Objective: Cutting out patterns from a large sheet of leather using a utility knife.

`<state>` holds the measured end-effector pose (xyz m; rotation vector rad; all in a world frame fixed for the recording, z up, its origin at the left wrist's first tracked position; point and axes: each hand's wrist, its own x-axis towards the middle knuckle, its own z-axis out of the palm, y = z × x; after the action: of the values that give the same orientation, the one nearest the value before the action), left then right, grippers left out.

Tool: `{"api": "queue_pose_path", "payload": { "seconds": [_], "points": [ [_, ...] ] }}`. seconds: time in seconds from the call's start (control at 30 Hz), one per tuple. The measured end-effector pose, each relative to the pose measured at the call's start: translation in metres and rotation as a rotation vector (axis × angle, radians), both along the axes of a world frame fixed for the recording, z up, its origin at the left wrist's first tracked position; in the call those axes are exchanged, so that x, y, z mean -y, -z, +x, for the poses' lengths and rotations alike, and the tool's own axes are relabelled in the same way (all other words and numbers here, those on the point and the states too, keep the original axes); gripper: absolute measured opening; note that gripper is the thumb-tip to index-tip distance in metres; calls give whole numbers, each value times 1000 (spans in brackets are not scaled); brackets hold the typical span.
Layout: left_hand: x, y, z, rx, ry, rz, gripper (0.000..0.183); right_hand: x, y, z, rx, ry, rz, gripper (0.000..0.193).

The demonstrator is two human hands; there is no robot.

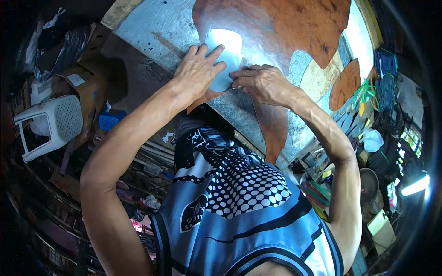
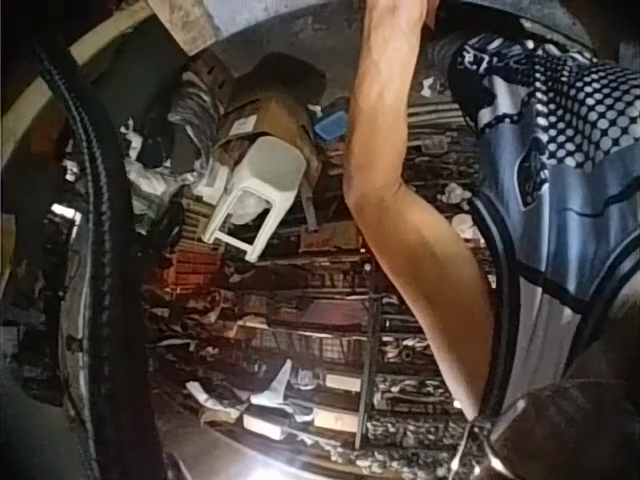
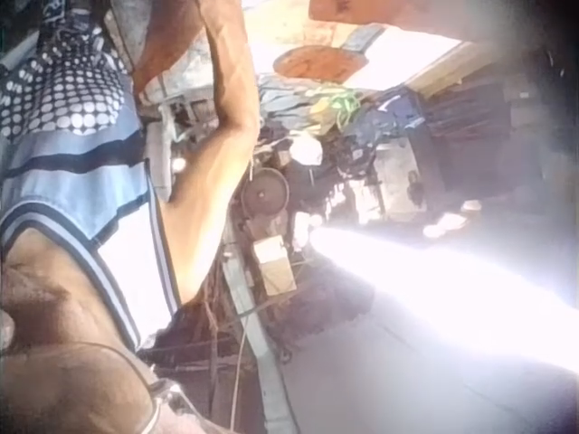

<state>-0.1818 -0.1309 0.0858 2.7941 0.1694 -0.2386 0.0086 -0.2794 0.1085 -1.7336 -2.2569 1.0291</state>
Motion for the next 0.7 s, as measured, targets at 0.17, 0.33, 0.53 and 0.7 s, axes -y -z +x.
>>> {"api": "queue_pose_path", "payload": {
  "seconds": [0.17, 0.33, 0.53, 0.7],
  "points": [
    [3, 1, 1, -21, -21, 6, 41, -8, -8, 1, 107, 7, -70, 34],
    [4, -3, 4, -71, -21, 15, 40, -15, -4, 14, 150, -68, -46, 33],
    [6, -5, 6, -55, -28, -6, 40, -33, -5, 25, 191, -173, -63, 30],
    [4, -8, 8, -106, 7, 3, 41, -50, 0, 34, 207, -242, -24, 26]
  ]
}}
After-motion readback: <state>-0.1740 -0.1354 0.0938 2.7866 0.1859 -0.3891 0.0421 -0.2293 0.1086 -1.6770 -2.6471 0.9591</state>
